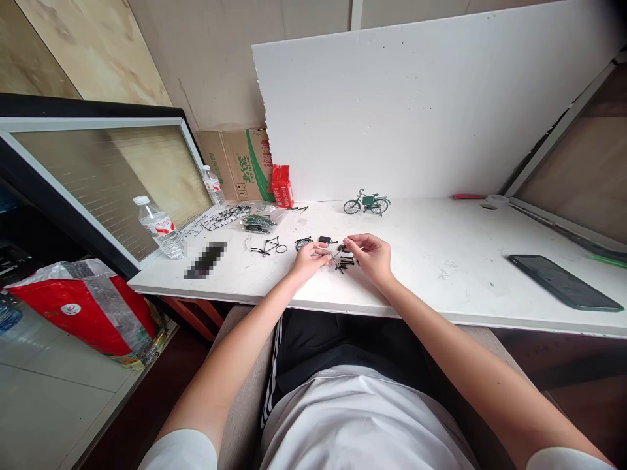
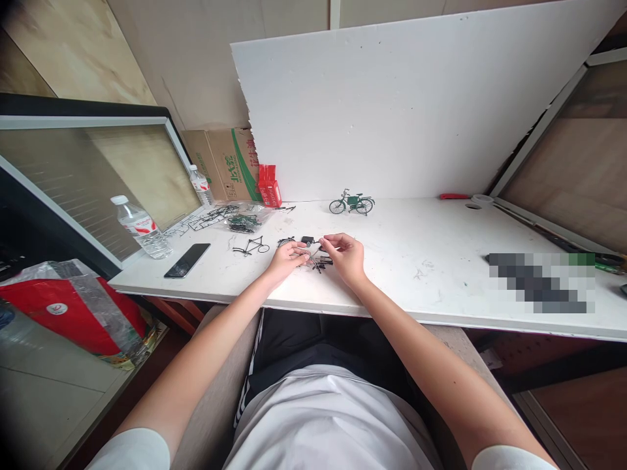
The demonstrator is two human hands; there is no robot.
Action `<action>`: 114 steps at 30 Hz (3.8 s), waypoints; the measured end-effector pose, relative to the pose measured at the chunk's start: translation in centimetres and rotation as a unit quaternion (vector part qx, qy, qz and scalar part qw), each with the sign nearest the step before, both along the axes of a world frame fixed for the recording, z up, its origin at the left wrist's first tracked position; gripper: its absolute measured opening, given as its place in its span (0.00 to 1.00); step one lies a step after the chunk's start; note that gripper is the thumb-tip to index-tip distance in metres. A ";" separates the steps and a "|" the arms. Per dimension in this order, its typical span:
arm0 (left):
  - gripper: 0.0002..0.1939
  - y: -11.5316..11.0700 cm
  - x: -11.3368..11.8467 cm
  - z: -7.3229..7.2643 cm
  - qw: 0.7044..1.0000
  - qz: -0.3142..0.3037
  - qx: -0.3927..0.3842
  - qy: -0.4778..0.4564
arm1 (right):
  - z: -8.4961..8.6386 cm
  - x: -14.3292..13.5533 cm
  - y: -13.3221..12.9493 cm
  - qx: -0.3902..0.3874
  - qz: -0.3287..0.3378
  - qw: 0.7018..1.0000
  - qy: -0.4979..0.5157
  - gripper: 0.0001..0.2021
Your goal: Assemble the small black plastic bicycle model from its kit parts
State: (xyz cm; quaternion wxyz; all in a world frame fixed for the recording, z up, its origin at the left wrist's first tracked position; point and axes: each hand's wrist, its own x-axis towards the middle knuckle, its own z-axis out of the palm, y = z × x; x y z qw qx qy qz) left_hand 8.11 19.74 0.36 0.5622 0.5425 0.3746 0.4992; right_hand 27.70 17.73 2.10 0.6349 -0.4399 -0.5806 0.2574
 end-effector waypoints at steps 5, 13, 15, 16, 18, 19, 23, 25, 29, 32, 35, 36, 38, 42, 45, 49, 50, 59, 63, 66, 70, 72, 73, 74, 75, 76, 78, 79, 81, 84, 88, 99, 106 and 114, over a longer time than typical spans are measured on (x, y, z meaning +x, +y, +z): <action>0.17 0.1 0.0 -0.2 1.000 -0.003 0.007 0.004 | 0.2 -0.1 -0.2 0.001 0.001 1.000 0.002 0.22; 0.16 -0.2 0.0 0.1 1.000 -0.005 0.010 0.001 | 0.2 -0.3 -0.5 -0.011 0.009 1.000 0.002 0.21; 0.16 -0.2 0.0 0.2 1.000 -0.003 0.009 0.000 | 0.1 -0.3 -0.6 -0.012 0.020 1.000 0.002 0.22; 0.16 -0.1 0.0 0.1 1.000 -0.002 0.008 0.000 | 0.1 -0.3 -0.5 -0.010 0.024 1.000 0.002 0.23; 0.17 0.0 -0.1 0.1 1.000 0.000 0.005 -0.002 | 0.1 -0.3 -0.5 -0.007 0.026 1.000 0.001 0.23; 0.17 0.0 -0.1 0.1 1.000 0.000 0.004 -0.002 | 0.1 -0.3 -0.4 -0.007 0.025 1.000 0.003 0.22; 0.17 0.1 -0.1 0.0 1.000 0.005 0.005 0.000 | 0.1 -0.1 -0.2 -0.017 0.026 0.999 0.013 0.23; 0.17 0.1 -0.1 -0.1 1.000 0.008 0.003 0.002 | 0.1 0.0 -0.1 -0.018 0.029 0.999 0.014 0.23; 0.15 0.1 -0.1 0.0 1.000 0.013 0.002 0.003 | 0.0 0.0 0.1 -0.012 0.025 1.000 0.013 0.22; 0.15 0.0 -0.1 0.0 1.000 0.013 0.003 0.004 | -0.1 0.1 0.2 -0.009 0.020 1.000 0.007 0.22; 0.15 0.0 -0.1 0.1 1.000 0.013 0.003 0.008 | -0.3 0.1 0.4 -0.005 0.015 1.000 -0.003 0.22; 0.15 0.0 -0.1 0.0 1.000 0.013 0.004 0.009 | -0.4 0.2 0.4 -0.004 0.014 1.000 -0.006 0.22; 0.15 0.1 -0.1 0.0 1.000 0.012 0.007 0.010 | -0.5 0.2 0.4 -0.001 0.012 1.000 -0.011 0.22; 0.13 0.2 0.0 -0.1 1.000 0.013 0.008 0.012 | -0.4 0.1 0.2 0.004 0.008 1.000 -0.019 0.20; 0.13 0.2 0.1 -0.1 1.000 0.013 0.009 0.009 | -0.1 -0.2 -0.3 0.007 -0.003 1.000 -0.030 0.20; 0.13 0.1 0.1 0.0 1.000 0.012 0.012 0.014 | 0.4 -0.6 -1.0 0.008 -0.015 0.999 -0.040 0.19; 0.13 0.1 0.1 0.0 1.000 0.014 0.012 0.015 | 0.5 -0.7 -1.1 0.007 -0.016 0.999 -0.042 0.19; 0.13 0.0 0.2 0.2 1.000 0.016 0.008 0.015 | 0.0 -0.3 -0.3 0.002 -0.002 0.999 -0.032 0.17; 0.12 0.0 0.2 0.2 1.000 0.018 0.008 0.014 | -0.3 -0.1 0.0 0.006 0.004 1.000 -0.025 0.16; 0.13 0.1 0.2 0.1 1.000 0.018 0.009 0.019 | -0.3 -0.1 0.0 0.007 0.006 1.000 -0.023 0.16; 0.13 0.3 0.1 -0.1 1.000 0.017 0.012 0.023 | -0.3 -0.1 0.0 0.007 0.006 1.000 -0.025 0.17; 0.12 0.3 0.1 -0.2 0.999 0.017 0.015 0.026 | -0.3 -0.2 -0.1 0.007 0.008 1.000 -0.027 0.17; 0.12 0.3 0.1 -0.3 0.999 0.016 0.016 0.027 | -0.3 -0.2 -0.1 0.008 0.008 1.000 -0.028 0.17; 0.12 0.4 0.1 -0.3 0.999 0.016 0.018 0.029 | -0.2 -0.2 -0.2 0.008 0.008 1.000 -0.029 0.17; 0.12 0.4 0.1 -0.4 0.999 0.015 0.019 0.030 | -0.2 -0.3 -0.2 0.009 0.007 1.000 -0.030 0.16; 0.12 0.4 0.1 -0.4 0.999 0.013 0.020 0.031 | -0.2 -0.3 -0.2 0.010 0.006 0.999 -0.030 0.16; 0.13 0.5 0.1 -0.5 0.999 0.008 0.024 0.030 | -0.1 -0.4 -0.4 0.012 0.005 0.999 -0.033 0.15; 0.13 0.5 0.1 -0.5 0.999 0.007 0.027 0.030 | 0.0 -0.5 -0.4 0.014 0.004 0.999 -0.035 0.15; 0.14 0.6 0.1 -0.7 0.999 0.004 0.033 0.030 | 0.2 -0.6 -0.6 0.016 0.001 0.999 -0.040 0.15; 0.14 0.8 0.1 -0.8 0.999 0.000 0.039 0.030 | 0.4 -0.8 -0.9 0.014 -0.005 0.999 -0.051 0.16; 0.15 0.8 0.0 -0.9 0.999 -0.009 0.041 0.027 | 0.7 -0.9 -1.2 0.007 -0.003 0.998 -0.062 0.18; 0.13 0.6 0.1 -0.8 0.998 -0.014 0.052 0.040 | 0.2 -0.8 -0.8 -0.002 0.014 0.998 -0.061 0.21; 0.12 0.5 0.1 -0.8 0.997 -0.016 0.059 0.051 | -0.2 -0.6 -0.4 0.000 0.021 0.998 -0.059 0.20; 0.12 0.3 0.2 -0.5 0.997 -0.022 0.056 0.044 | -0.3 -0.4 -0.4 0.012 0.012 0.996 -0.086 0.19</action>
